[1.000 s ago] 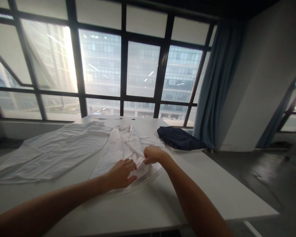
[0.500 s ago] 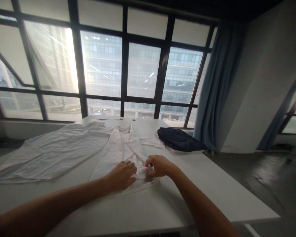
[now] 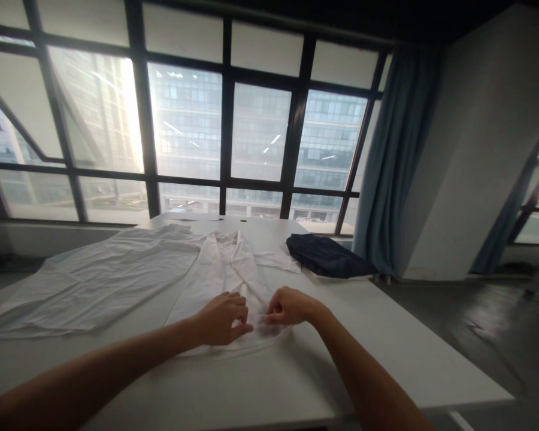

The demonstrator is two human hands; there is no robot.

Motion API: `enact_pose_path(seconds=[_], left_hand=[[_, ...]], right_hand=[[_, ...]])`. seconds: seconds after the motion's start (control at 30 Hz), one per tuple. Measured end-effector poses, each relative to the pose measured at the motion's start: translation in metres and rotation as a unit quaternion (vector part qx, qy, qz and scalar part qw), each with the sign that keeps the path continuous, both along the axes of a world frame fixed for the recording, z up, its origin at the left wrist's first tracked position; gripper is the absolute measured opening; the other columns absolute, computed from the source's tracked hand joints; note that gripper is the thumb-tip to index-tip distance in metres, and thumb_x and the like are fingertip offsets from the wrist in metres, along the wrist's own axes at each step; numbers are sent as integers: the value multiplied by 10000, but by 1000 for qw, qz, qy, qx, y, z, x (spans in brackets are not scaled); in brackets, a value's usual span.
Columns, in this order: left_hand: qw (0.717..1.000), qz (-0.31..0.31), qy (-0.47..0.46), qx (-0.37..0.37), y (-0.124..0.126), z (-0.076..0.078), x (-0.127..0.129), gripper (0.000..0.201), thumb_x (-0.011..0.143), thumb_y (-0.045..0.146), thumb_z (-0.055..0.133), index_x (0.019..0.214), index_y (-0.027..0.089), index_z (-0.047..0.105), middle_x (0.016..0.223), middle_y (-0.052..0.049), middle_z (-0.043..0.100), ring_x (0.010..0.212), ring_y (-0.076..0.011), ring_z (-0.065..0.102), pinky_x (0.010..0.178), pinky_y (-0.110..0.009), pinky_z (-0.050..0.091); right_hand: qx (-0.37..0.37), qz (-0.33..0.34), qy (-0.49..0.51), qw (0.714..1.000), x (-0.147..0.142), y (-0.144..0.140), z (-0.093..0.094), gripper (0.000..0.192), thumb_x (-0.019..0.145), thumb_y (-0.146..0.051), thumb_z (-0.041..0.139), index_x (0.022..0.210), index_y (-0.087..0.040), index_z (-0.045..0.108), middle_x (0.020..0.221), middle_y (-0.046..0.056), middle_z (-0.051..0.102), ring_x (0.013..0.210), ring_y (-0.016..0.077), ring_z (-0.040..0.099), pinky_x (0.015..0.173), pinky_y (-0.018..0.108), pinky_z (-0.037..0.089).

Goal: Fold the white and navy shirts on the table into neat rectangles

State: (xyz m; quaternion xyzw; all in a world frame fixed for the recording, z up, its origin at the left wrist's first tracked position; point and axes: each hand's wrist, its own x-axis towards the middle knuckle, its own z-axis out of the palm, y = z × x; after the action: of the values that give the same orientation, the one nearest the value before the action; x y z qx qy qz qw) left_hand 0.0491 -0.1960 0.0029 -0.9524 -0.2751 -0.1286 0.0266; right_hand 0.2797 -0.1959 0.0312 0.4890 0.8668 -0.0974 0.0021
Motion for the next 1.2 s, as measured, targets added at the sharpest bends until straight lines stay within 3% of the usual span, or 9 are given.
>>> enact_pose_path(seconds=[0.1, 0.23, 0.47, 0.57, 0.7, 0.83, 1.0, 1.1, 1.2], left_hand=[[998, 15, -52, -19, 6, 1, 4, 210, 908, 375, 565, 923, 203, 683, 1037, -60, 648, 1012, -219, 573, 873, -346, 457], [996, 50, -38, -69, 14, -2, 10, 186, 837, 370, 662, 937, 215, 680, 1171, -61, 618, 1115, -252, 546, 934, -388, 453], [993, 59, -41, -89, 12, -3, 13, 280, 784, 435, 725, 948, 215, 669, 1279, -73, 575, 1198, -295, 504, 999, -478, 404], [994, 44, -58, -76, 9, -5, 16, 362, 749, 453, 754, 992, 206, 648, 1289, -81, 566, 1202, -291, 498, 1012, -463, 397], [996, 47, -45, -59, 5, -6, 20, 177, 845, 335, 648, 944, 189, 644, 1120, -63, 620, 1064, -234, 561, 954, -386, 439], [999, 38, 6, 37, 2, -6, 23, 159, 882, 243, 533, 966, 149, 628, 1084, -98, 612, 1018, -238, 556, 864, -369, 471], [994, -13, 61, 95, -2, -5, 22, 176, 852, 244, 546, 984, 145, 607, 1055, -107, 625, 985, -254, 566, 813, -390, 485], [999, -17, 38, 35, -2, -3, 21, 252, 881, 355, 545, 1045, 174, 611, 1051, -79, 649, 962, -236, 596, 811, -372, 499], [999, -39, 7, 3, 4, -2, 21, 328, 900, 391, 530, 1159, 208, 616, 1186, -83, 644, 1077, -253, 592, 909, -400, 477]], right_hand=[[7, -35, 16, 999, 7, 4, 1, 248, 874, -289, 574, 875, -157, 784, 685, 38, 684, 583, 134, 535, 554, 227, 345], [37, -88, -15, 995, 9, 4, 0, 245, 794, -290, 686, 1007, -202, 768, 838, 64, 719, 763, 194, 619, 649, 242, 389], [-82, -34, 97, 991, 25, 25, -17, 183, 749, -256, 660, 878, -130, 695, 711, 9, 613, 631, 128, 522, 595, 221, 370], [-189, -47, 230, 954, 33, 35, -27, 246, 741, -366, 636, 818, -135, 601, 665, -24, 526, 577, 102, 454, 556, 213, 359], [-279, -65, 352, 891, 37, 41, -33, 295, 649, -389, 665, 767, -150, 539, 642, -45, 464, 568, 84, 418, 535, 196, 317], [-247, -57, 370, 894, 36, 46, -35, 214, 617, -321, 626, 717, -147, 551, 630, -38, 479, 588, 91, 426, 557, 203, 325], [-112, -62, 173, 977, 38, 46, -33, 137, 629, -231, 620, 727, -138, 636, 710, 8, 600, 635, 132, 518, 590, 229, 397], [-4, -92, 120, 989, 39, 41, -29, 356, 701, -302, 678, 1007, -120, 681, 936, 88, 658, 799, 188, 596, 714, 262, 459], [15, -164, 89, 982, 40, 38, -27, 637, 746, -439, 708, 1262, -87, 584, 1020, 140, 659, 869, 222, 615, 772, 282, 469]])
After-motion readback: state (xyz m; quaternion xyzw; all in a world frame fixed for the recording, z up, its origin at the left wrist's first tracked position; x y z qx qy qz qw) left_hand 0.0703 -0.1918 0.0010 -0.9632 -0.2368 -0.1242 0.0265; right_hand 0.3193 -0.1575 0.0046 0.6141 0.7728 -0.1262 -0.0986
